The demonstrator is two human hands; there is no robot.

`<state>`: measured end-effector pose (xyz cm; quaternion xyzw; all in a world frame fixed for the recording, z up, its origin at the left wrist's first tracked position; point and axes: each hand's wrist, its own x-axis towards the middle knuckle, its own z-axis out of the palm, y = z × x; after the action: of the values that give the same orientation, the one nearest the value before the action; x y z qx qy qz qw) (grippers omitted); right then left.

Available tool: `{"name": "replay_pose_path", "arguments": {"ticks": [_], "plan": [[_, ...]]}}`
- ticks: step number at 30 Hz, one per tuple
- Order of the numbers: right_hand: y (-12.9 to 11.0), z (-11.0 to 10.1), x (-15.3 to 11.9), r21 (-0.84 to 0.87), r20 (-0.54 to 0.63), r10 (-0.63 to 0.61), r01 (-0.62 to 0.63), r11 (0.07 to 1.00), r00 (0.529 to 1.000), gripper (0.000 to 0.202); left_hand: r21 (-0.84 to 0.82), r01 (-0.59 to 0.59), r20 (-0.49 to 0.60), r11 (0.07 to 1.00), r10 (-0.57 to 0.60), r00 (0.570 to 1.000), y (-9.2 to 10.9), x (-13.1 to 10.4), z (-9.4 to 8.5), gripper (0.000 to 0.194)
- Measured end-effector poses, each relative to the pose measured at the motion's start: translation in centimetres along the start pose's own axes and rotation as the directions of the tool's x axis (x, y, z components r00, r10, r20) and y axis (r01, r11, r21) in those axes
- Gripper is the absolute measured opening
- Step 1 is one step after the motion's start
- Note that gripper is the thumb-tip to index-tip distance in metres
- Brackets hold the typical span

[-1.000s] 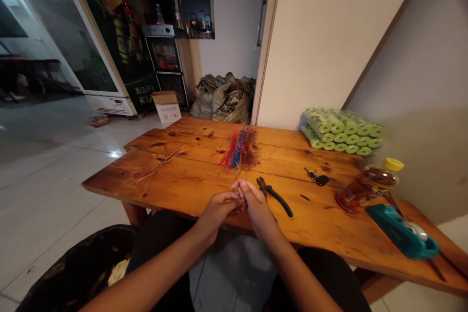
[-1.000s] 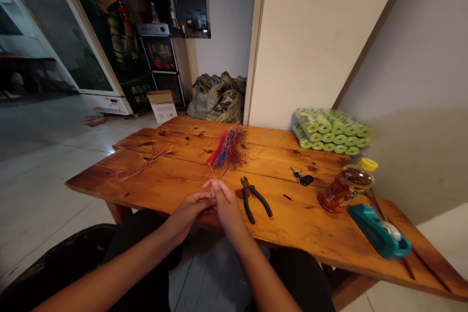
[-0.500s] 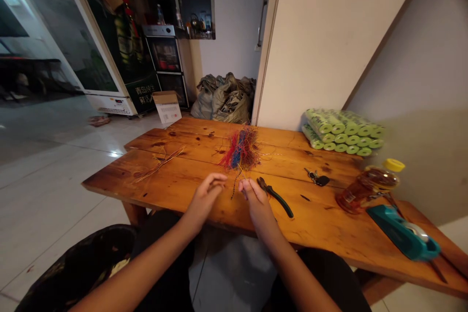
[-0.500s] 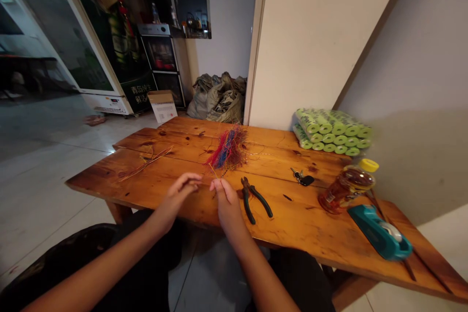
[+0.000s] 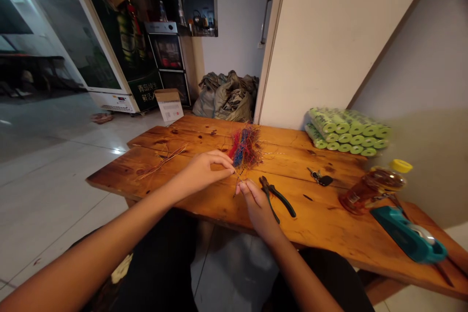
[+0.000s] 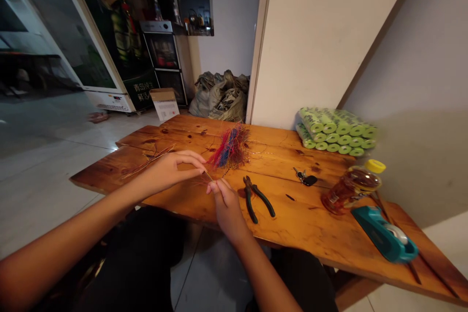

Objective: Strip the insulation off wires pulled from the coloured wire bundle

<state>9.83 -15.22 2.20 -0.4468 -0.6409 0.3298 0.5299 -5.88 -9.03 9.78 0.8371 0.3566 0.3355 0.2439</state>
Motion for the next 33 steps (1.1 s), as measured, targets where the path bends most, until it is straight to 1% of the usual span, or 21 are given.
{"name": "replay_pose_path", "arguments": {"ticks": [4,8,14,17,19,21,23,24,27,30,33], "plan": [[0.1,0.0,0.0,-0.005,0.002,-0.007,0.007,1.0,1.0,0.026,-0.028,0.018,0.07,0.999,-0.016,0.997,0.0,0.1,-0.1,0.011],[0.1,0.1,0.0,-0.025,0.021,-0.022,0.022,0.999,1.0,0.028,-0.011,-0.024,0.09,1.0,0.025,0.996,0.3,0.2,-0.3,0.012],[0.2,0.2,-0.1,-0.015,0.016,-0.027,0.027,1.0,0.999,0.028,0.057,-0.063,0.037,0.996,0.061,0.997,0.8,0.0,-0.8,0.012],[0.4,0.2,-0.1,0.003,0.017,-0.019,0.019,1.0,1.0,0.028,0.074,-0.08,0.036,0.994,0.077,0.996,0.8,-0.1,-1.0,0.011],[0.4,0.2,-0.1,0.011,0.011,-0.014,0.014,1.0,1.0,0.028,0.086,-0.093,0.009,0.992,0.092,0.996,0.6,-0.4,-1.0,0.011],[0.3,0.2,0.0,0.018,-0.004,-0.01,0.011,1.0,1.0,0.027,0.082,-0.074,-0.048,0.994,0.078,0.996,0.3,-0.9,-0.9,0.011],[0.3,0.2,0.0,0.018,-0.017,-0.002,0.002,1.0,1.0,0.027,0.049,-0.016,-0.102,0.999,0.021,0.995,0.0,-1.6,-0.8,0.014],[0.2,0.2,0.0,0.017,-0.02,0.003,-0.003,1.0,1.0,0.027,0.025,0.016,-0.109,1.0,-0.014,0.994,-0.2,-2.0,-0.7,0.016],[0.3,0.2,0.0,0.011,-0.019,0.009,-0.009,1.0,1.0,0.027,-0.039,0.075,-0.059,0.996,-0.077,0.995,-0.5,-2.9,-0.3,0.018],[0.4,0.3,0.0,0.007,-0.009,0.006,-0.006,1.0,1.0,0.027,-0.047,0.06,0.006,0.997,-0.059,0.998,-0.5,-3.3,-0.2,0.015],[0.5,0.4,0.0,0.004,0.009,-0.002,0.002,1.0,1.0,0.027,0.006,0.023,0.026,1.0,-0.023,0.999,-0.3,-3.2,-0.4,0.013]]}}
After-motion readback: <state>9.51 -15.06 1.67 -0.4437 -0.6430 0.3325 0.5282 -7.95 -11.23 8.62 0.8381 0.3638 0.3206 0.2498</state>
